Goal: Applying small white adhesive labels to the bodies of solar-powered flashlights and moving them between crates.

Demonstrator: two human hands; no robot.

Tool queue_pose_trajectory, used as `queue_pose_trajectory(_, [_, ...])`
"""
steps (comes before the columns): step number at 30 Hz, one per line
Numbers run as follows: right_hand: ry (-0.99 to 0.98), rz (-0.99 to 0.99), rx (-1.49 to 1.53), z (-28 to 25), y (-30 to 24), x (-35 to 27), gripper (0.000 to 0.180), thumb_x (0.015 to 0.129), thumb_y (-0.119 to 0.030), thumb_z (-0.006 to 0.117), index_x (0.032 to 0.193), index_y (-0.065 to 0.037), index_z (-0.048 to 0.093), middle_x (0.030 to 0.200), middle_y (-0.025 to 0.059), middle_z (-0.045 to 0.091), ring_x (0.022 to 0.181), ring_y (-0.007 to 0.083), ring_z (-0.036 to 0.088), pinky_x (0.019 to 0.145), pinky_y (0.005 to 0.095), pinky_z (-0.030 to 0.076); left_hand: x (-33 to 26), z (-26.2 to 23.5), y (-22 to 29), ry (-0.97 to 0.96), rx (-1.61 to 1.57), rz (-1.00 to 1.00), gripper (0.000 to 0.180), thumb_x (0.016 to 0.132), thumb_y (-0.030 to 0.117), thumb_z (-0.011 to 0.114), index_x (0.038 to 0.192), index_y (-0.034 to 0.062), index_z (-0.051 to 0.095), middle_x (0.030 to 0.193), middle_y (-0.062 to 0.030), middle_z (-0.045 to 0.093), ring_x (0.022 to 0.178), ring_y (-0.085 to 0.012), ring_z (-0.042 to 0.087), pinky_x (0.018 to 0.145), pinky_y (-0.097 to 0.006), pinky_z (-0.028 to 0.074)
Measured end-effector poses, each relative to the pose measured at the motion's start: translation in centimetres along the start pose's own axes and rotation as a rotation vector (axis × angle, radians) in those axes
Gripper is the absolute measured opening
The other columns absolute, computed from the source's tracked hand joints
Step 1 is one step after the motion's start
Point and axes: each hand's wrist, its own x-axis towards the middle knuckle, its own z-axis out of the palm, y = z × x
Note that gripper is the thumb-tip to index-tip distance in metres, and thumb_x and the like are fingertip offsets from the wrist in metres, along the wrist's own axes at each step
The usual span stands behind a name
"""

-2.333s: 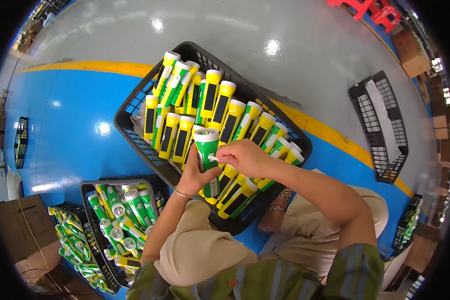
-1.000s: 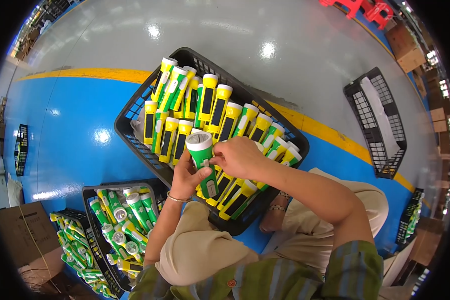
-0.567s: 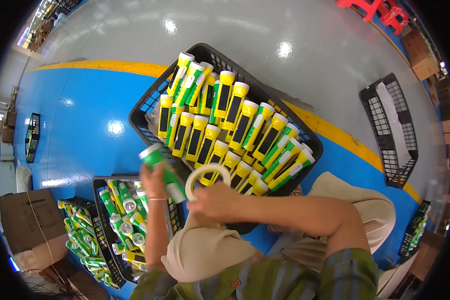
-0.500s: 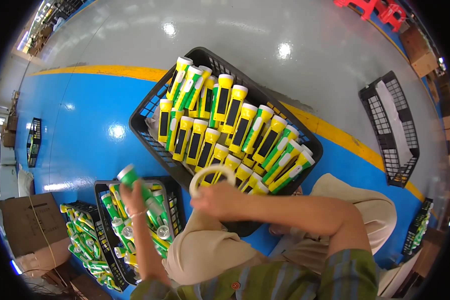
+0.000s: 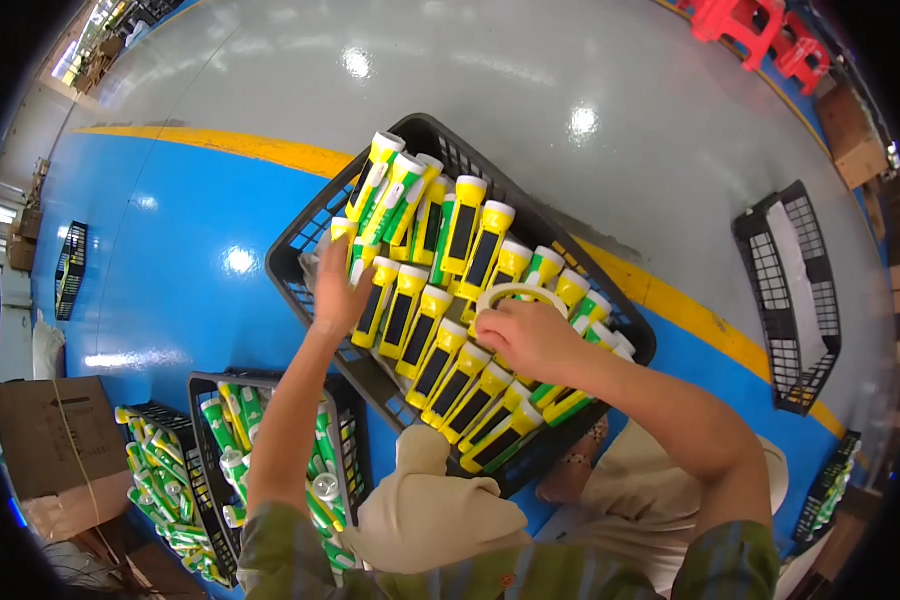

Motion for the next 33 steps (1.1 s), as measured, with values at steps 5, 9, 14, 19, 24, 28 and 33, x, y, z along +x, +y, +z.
queue_pose_trajectory(5, [0.03, 0.056, 0.069, -1.0, 0.8, -1.3, 0.007, 0.08, -0.014, 0.06, 0.081, -0.008, 0.058, 0.075, 0.0119, 0.057, 0.071, 0.0312, 0.057, 0.061, 0.0382, 0.045, 9.3, 9.2, -2.6, -0.023, 0.027, -0.22, 0.053, 0.074, 0.024, 0.069, 0.115, -0.0011, 0.047, 0.11, -0.0219, 0.055, 0.102, -0.0394, 0.051, 0.085, -0.044, 0.042])
queue_pose_trajectory(9, [0.109, 0.062, 0.115, -1.3, 2.2, -0.6, 0.006, 0.081, -0.011, 0.06, 0.084, -0.006, 0.059, 0.076, 0.0115, 0.057, 0.072, 0.0301, 0.057, 0.061, 0.0364, 0.045, 6.9, 9.8, -1.9, -0.289, -0.224, -0.306, 0.041, 0.072, 0.022, 0.07, 0.101, -0.0014, 0.051, 0.092, -0.0206, 0.061, 0.084, -0.0382, 0.058, 0.073, -0.042, 0.047])
queue_pose_trajectory(14, [0.191, 0.015, 0.282, -0.8, 2.6, 0.8, 0.005, 0.083, -0.008, 0.059, 0.086, -0.004, 0.059, 0.078, 0.011, 0.059, 0.07, 0.0276, 0.057, 0.061, 0.0336, 0.044, -0.5, 4.1, 9.1, -0.452, -0.898, -0.425, 0.047, 0.075, 0.009, 0.067, 0.115, -0.002, 0.045, 0.097, -0.0114, 0.058, 0.087, -0.017, 0.054, 0.078, -0.03, 0.045])
queue_pose_trajectory(19, [0.101, -0.028, 0.351, 0.9, 0.4, 0.7, 0.009, 0.085, -0.013, 0.056, 0.085, -0.004, 0.056, 0.077, 0.0123, 0.058, 0.073, 0.0307, 0.057, 0.063, 0.0363, 0.045, -4.5, 1.5, 10.9, -0.341, -0.734, -0.169, 0.068, 0.072, 0.0, 0.067, 0.129, -0.0004, 0.031, 0.106, -0.0095, 0.053, 0.094, -0.0152, 0.053, 0.079, -0.028, 0.045])
queue_pose_trajectory(24, [0.117, 0.015, 0.381, 1.2, -1.3, 0.3, 0.009, 0.084, -0.013, 0.057, 0.085, -0.004, 0.056, 0.076, 0.013, 0.058, 0.072, 0.0312, 0.057, 0.062, 0.0369, 0.045, -6.4, -0.2, 12.2, -0.226, -0.764, -0.106, 0.062, 0.08, 0.009, 0.062, 0.132, -0.0001, 0.028, 0.11, -0.0102, 0.051, 0.096, -0.0181, 0.051, 0.083, -0.03, 0.043])
queue_pose_trajectory(28, [0.134, 0.074, 0.291, 0.9, -2.7, 0.4, 0.012, 0.08, -0.016, 0.063, 0.083, -0.005, 0.059, 0.071, 0.0127, 0.06, 0.067, 0.0325, 0.059, 0.058, 0.0378, 0.045, -7.4, -1.2, 12.4, -0.2, -0.693, -0.156, 0.044, 0.088, 0.01, 0.053, 0.127, -0.0025, 0.036, 0.103, -0.0086, 0.055, 0.092, -0.015, 0.052, 0.081, -0.028, 0.042])
queue_pose_trajectory(33, [0.166, 0.147, 0.157, 0.2, -4.4, 1.2, 0.016, 0.076, -0.021, 0.067, 0.08, -0.007, 0.061, 0.066, 0.0118, 0.06, 0.064, 0.0328, 0.059, 0.058, 0.0388, 0.046, -8.8, -2.1, 11.6, -0.146, -0.974, -0.218, 0.044, 0.084, 0.009, 0.061, 0.121, -0.0021, 0.041, 0.091, -0.0043, 0.057, 0.079, -0.0068, 0.049, 0.066, -0.021, 0.042])
